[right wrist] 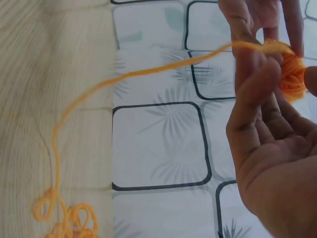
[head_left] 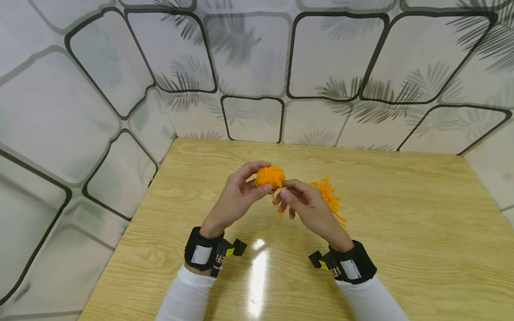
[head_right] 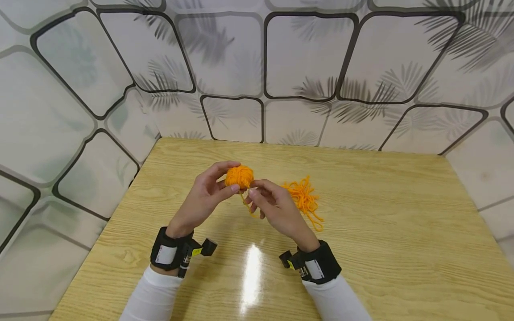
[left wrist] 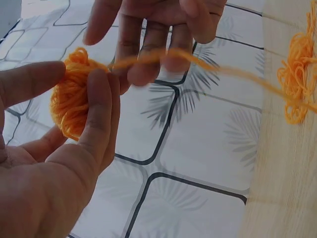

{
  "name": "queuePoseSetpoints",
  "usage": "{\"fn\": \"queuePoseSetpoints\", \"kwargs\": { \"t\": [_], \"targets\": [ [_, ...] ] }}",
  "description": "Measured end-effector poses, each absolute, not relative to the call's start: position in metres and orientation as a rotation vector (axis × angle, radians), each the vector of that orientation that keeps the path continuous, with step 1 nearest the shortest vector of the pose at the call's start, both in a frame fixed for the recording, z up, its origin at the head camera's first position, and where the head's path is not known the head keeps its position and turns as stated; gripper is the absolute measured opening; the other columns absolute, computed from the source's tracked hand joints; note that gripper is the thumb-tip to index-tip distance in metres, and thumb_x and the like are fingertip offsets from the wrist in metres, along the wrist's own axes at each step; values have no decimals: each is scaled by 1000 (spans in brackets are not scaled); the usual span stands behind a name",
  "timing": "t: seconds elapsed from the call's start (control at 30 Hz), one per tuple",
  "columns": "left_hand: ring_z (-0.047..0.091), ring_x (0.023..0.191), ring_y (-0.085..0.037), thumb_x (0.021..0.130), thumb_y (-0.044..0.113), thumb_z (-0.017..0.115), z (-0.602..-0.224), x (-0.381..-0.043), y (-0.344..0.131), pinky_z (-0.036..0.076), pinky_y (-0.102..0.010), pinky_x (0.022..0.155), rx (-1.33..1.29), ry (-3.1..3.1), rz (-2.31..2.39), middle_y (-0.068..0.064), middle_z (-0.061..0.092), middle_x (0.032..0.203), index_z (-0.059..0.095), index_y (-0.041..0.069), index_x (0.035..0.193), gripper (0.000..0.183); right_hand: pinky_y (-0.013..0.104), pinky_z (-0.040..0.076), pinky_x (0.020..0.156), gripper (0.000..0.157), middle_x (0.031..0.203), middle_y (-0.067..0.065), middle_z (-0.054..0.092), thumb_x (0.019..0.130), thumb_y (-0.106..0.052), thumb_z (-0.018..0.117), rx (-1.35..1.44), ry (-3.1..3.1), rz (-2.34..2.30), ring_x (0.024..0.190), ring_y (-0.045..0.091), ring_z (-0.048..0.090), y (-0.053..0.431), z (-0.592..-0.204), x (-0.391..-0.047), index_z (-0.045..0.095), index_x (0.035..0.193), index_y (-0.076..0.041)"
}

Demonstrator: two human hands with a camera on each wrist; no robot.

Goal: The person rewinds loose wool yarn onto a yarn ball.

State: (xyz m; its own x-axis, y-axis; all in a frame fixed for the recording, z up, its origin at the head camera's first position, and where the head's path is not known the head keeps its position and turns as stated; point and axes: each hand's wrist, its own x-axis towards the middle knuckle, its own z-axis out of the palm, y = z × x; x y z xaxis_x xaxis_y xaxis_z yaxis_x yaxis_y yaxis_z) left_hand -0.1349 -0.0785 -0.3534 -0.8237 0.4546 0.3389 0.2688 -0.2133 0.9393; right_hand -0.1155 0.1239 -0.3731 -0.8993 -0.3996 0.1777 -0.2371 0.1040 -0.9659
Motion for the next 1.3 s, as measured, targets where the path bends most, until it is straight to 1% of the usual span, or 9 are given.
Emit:
{"fn": "queuePoseSetpoints", "kwargs": {
  "t": [0.13,0.33,0.43,0.5,0.57,0.7,0.87,1.03,1.3],
  "targets": [
    [55,104,-32,89,11,58,-354,-134,-77,47,-45,85,819,1880,2211,-15,45,127,46,8,129,41,33,45,55,26,85,11,58,92,-22,56,-627,2310,-1850,69,36,53,119,-363,-110,56,115,-10],
    [55,104,-31,88,12,60,-354,-133,-76,47,-44,85,816,1924,2208,-13,47,126,48,11,128,41,33,44,63,8,87,5,58,91,-14,57,-797,2422,-1723,74,22,51,115,-350,-105,64,93,-11],
    [54,107,-31,87,11,61,-353,-133,-76,45,-44,88,827,1920,2222,-14,46,127,48,9,127,42,37,45,75,6,92,5,53,91,-10,55,-907,2405,-1741,86,19,52,114,-354,-107,59,96,-9],
    [52,110,-31,87,10,61,-352,-132,-75,44,-44,90,840,1900,2231,-14,46,127,48,8,127,42,40,45,84,13,98,5,54,92,-10,54,-913,2341,-1785,96,19,53,114,-362,-110,56,105,-8],
    [51,111,-31,88,9,60,-351,-132,-75,43,-44,91,854,1878,2239,-15,46,127,48,7,127,41,43,45,86,20,99,7,57,93,-11,52,-880,2249,-1839,97,23,57,114,-368,-113,52,113,-8],
    [50,111,-32,88,9,59,-350,-131,-75,42,-45,92,868,1870,2239,-14,46,127,48,8,127,40,43,48,73,23,88,11,59,95,-19,50,-799,2134,-1892,79,28,59,116,-378,-116,52,116,-10],
    [53,108,-32,87,6,60,-349,-130,-78,44,-45,89,865,1859,2233,-15,47,127,47,9,128,43,40,47,59,19,70,11,52,96,-20,49,-826,2118,-1926,61,26,52,117,-381,-116,61,101,-6],
    [55,104,-33,83,0,62,-349,-129,-78,47,-45,84,892,1810,2214,-17,45,128,44,5,131,52,37,45,50,19,64,11,47,96,-17,47,-850,2086,-1983,54,21,48,117,-380,-115,61,97,-4],
    [57,103,-29,87,9,60,-351,-128,-76,48,-44,82,870,1957,2176,-12,48,125,46,9,130,46,36,40,44,21,63,8,48,97,-16,44,-884,2134,-1961,50,18,41,118,-379,-113,62,98,-5]
  ]
}}
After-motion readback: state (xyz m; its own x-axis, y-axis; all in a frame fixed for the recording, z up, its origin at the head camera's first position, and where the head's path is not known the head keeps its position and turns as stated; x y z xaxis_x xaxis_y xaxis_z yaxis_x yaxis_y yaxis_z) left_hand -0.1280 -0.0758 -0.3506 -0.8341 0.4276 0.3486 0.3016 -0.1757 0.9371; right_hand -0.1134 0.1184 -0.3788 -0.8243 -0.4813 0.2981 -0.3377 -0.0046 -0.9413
